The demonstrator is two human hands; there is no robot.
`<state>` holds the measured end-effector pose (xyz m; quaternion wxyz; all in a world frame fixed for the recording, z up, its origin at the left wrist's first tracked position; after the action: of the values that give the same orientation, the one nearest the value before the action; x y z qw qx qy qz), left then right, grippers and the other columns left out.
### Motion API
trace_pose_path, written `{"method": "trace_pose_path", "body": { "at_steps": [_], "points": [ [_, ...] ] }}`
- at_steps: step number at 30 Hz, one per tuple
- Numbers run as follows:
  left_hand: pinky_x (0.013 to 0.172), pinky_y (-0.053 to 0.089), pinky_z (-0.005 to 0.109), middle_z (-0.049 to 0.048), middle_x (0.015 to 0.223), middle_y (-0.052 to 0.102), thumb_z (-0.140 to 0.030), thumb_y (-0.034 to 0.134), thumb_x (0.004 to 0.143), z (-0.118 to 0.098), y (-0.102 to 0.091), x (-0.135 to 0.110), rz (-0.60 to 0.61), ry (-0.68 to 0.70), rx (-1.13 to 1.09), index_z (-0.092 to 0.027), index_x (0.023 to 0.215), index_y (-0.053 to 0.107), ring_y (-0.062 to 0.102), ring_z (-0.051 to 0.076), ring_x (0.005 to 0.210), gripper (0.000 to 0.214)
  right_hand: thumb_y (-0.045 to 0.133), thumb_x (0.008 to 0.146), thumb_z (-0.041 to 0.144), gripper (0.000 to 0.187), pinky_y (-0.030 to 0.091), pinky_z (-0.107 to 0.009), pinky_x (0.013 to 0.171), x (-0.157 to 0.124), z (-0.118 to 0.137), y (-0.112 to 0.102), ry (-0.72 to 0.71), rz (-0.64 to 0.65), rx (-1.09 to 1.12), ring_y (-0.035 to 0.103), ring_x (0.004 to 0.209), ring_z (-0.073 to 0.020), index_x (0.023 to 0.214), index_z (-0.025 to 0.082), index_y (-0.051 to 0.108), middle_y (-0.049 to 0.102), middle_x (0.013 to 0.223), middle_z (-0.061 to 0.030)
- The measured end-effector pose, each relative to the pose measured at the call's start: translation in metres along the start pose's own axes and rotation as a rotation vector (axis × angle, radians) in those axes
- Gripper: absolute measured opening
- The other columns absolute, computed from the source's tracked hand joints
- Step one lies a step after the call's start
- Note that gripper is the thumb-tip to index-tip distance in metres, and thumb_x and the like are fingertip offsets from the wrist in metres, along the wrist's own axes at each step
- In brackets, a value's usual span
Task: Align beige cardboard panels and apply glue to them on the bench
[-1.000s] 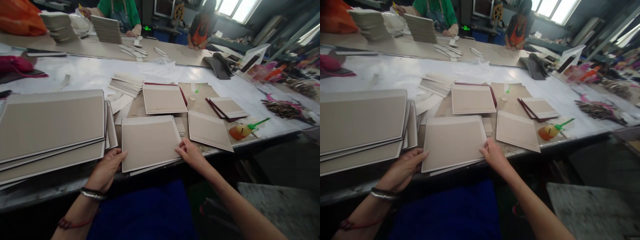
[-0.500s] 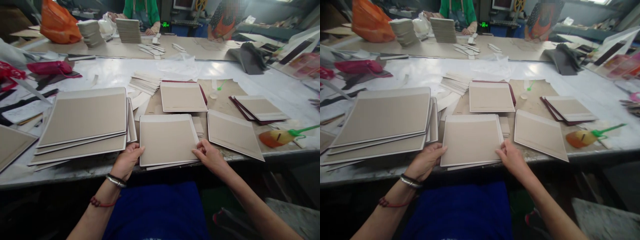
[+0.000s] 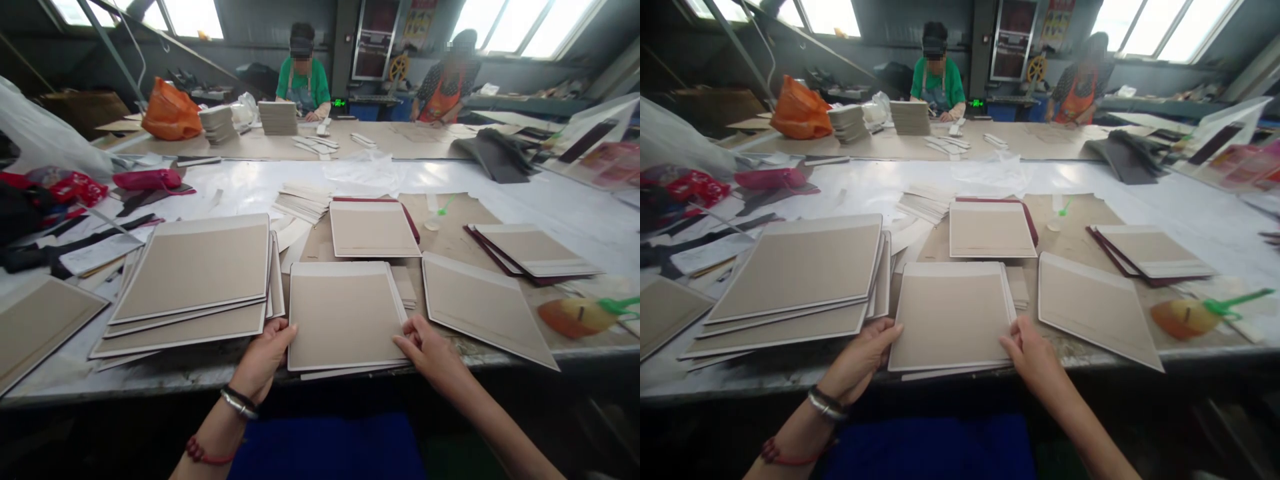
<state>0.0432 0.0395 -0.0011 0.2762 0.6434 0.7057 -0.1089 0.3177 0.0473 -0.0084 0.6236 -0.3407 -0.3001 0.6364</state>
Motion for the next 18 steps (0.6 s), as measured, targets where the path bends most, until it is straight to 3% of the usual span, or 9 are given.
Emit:
{"method": "trace_pose_path", "body": {
  "at_steps": [5, 18],
  "points": [
    [0.06, 0.049, 0.027, 0.0029, 0.07, 0.066, -0.041, 0.075, 0.052, 0.004, 0.0, 0.003, 0.045, -0.016, 0.005, -0.017, 0.074, 0.052, 0.063, 0.018, 0.066, 0.04, 0.046, 0.076, 0.029, 0.009, 0.035, -0.027, 0.056, -0.002, 0.002, -0.001, 0.01, 0.008, 0.046, 0.049, 0.053, -0.0164, 0.076, 0.023, 0.04, 0.049, 0.055, 0.0039],
    [0.06, 0.052, 0.025, 0.004, 0.07, 0.068, -0.031, 0.076, 0.057, 0.01, -0.002, 0.006, -0.005, -0.028, 0.016, -0.017, 0.076, 0.058, 0.065, 0.019, 0.065, 0.03, 0.049, 0.078, 0.018, 0.009, 0.038, -0.023, 0.059, -0.005, 0.012, -0.006, 0.063, 0.03, 0.018, 0.053, 0.059, -0.0141, 0.079, 0.022, 0.04, 0.051, 0.061, 0.0035]
  ]
}}
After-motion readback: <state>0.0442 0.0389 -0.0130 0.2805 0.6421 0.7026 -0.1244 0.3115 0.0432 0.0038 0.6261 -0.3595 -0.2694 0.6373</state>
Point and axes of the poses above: each hand's wrist, its own x-axis towards the middle knuckle, its own y-axis out of the palm, z = x × y, the point moved 4 cm from there along x, towards the middle knuckle
